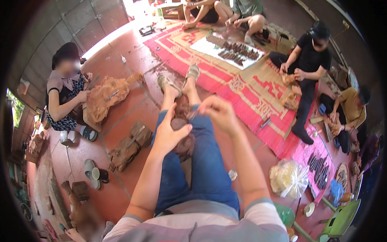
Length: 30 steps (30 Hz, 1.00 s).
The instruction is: The person sits on the floor and carves a piece of wood using a small knife. They hold the wood with one hand and carefully shape it with the other, occasionally rotating the piece to access different sides.
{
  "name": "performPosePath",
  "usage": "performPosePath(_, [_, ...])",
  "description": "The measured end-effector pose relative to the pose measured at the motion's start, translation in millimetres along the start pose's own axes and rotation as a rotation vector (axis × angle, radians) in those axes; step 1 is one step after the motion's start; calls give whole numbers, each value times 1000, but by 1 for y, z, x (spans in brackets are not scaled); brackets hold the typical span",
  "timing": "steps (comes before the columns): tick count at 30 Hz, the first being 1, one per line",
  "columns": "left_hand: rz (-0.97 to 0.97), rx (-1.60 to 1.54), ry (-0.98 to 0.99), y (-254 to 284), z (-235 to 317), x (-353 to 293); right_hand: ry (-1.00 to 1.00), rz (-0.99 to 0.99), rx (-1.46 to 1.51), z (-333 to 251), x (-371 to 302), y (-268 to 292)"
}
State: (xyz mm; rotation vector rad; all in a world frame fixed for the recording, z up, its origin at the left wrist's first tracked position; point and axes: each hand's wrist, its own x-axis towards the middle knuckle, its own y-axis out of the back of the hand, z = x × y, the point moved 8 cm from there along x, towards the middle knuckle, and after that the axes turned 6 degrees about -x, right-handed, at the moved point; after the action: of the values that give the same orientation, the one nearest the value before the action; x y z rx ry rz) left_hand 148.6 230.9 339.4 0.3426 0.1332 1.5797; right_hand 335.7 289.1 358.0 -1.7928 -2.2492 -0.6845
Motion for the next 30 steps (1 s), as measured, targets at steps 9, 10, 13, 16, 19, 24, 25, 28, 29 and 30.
performPosePath(9, [-24,23,-68,-3,0,4,87,69,-232,-9,7,9])
performPosePath(10, [-25,33,-62,-2,1,5,27,125,-157,-1,6,20])
performPosePath(13, [-9,38,-25,2,-3,1,97,78,28,-33,-1,2])
performPosePath(16, [-28,16,-29,-3,-2,-1,52,91,-187,-6,1,9])
performPosePath(19, [-19,37,-55,0,1,6,35,206,-38,-1,-3,22])
performPosePath(24, [-14,49,-44,-3,0,0,91,168,-307,-17,-13,9])
performPosePath(25, [-7,62,-54,-2,2,2,53,185,-382,-5,-14,19])
performPosePath(28, [30,41,-79,1,-1,5,105,341,-91,-36,-22,13])
performPosePath(29, [25,37,-75,-2,-3,1,169,375,-75,-61,-27,2])
performPosePath(30, [14,40,-28,-1,0,3,204,347,-255,-77,-26,-13])
